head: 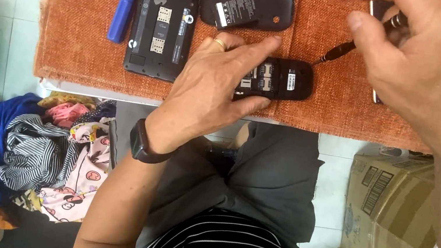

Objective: Disassembling a feature phone by removing the back cover, battery, and unscrewing internal components for repair or inspection.

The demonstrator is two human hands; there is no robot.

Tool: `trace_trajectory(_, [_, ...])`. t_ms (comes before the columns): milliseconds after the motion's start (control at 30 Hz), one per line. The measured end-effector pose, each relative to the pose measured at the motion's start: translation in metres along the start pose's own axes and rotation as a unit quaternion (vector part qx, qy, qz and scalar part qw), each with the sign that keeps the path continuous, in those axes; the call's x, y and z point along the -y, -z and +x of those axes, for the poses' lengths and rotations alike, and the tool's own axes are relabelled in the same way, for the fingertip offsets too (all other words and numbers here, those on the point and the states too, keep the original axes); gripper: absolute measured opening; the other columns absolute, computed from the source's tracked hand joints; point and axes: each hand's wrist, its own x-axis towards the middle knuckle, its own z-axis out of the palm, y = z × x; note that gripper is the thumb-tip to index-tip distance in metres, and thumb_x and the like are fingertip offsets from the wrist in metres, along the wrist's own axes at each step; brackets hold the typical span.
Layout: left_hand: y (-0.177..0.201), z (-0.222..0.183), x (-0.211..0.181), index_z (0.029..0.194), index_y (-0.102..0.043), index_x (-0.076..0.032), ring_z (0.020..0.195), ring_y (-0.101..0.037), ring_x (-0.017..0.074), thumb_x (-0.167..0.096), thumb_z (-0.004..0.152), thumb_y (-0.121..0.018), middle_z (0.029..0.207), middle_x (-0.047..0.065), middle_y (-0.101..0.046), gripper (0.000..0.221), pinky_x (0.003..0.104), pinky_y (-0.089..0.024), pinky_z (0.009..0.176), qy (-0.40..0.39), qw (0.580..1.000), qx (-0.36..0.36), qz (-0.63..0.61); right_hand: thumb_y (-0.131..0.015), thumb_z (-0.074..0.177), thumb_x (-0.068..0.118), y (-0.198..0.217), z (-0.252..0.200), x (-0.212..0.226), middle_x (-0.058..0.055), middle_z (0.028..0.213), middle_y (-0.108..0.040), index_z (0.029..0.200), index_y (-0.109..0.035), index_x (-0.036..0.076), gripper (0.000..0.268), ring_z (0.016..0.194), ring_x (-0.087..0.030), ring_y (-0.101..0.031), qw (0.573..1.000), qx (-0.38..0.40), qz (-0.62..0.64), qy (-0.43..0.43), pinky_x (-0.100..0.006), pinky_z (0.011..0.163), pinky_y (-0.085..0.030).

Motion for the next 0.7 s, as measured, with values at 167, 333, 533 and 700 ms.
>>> trace_trajectory(167, [0.0, -0.001, 0.0, 0.154, -0.038, -0.009, 0.111, -0.053, 0.0316, -0.027, 0.09, -0.089, 0.12, 0.007, -0.071, 0.084, 0.044, -0.048, 0.095, 0.001, 1.0, -0.005, 0.001, -0.063, 0.11, -0.004, 0.009, 0.0, 0.014, -0.005, 0.093, -0.063, 0.137, -0.071, -0.002, 0.028, 0.077, -0.022, -0.059, 0.999, 0.043, 0.001, 0.0, -0.04, 0.075, -0.045])
trace_trajectory(333, [-0.002, -0.001, 0.001, 0.154, -0.039, -0.008, 0.107, -0.053, 0.0317, -0.026, 0.089, -0.091, 0.11, 0.009, -0.07, 0.085, 0.045, -0.048, 0.091, -0.01, 1.0, -0.015, 0.007, -0.077, 0.121, -0.002, 0.007, -0.002, 0.012, -0.007, 0.088, -0.062, 0.123, -0.079, -0.002, 0.002, 0.072, -0.016, -0.053, 0.999, -0.001, 0.025, -0.028, -0.032, 0.067, -0.042])
trace_trajectory(533, [-0.001, 0.0, -0.001, 0.154, -0.038, -0.009, 0.11, -0.055, 0.0332, -0.028, 0.091, -0.089, 0.119, 0.009, -0.073, 0.083, 0.045, -0.047, 0.091, -0.009, 1.0, -0.007, 0.009, -0.076, 0.11, 0.0, 0.004, -0.003, 0.006, -0.008, 0.084, -0.066, 0.098, -0.059, -0.003, 0.021, 0.076, -0.022, -0.065, 0.999, 0.026, 0.03, -0.02, -0.038, 0.075, -0.049])
trace_trajectory(700, [-0.001, 0.002, -0.003, 0.153, -0.042, -0.008, 0.112, -0.054, 0.0326, -0.031, 0.087, -0.09, 0.128, 0.009, -0.072, 0.085, 0.045, -0.045, 0.094, 0.017, 0.999, 0.004, 0.026, -0.057, 0.102, -0.013, 0.021, 0.004, 0.022, -0.011, 0.107, -0.071, 0.143, -0.065, -0.009, 0.042, 0.083, -0.021, -0.059, 0.989, 0.063, 0.126, 0.034, -0.034, 0.076, -0.049])
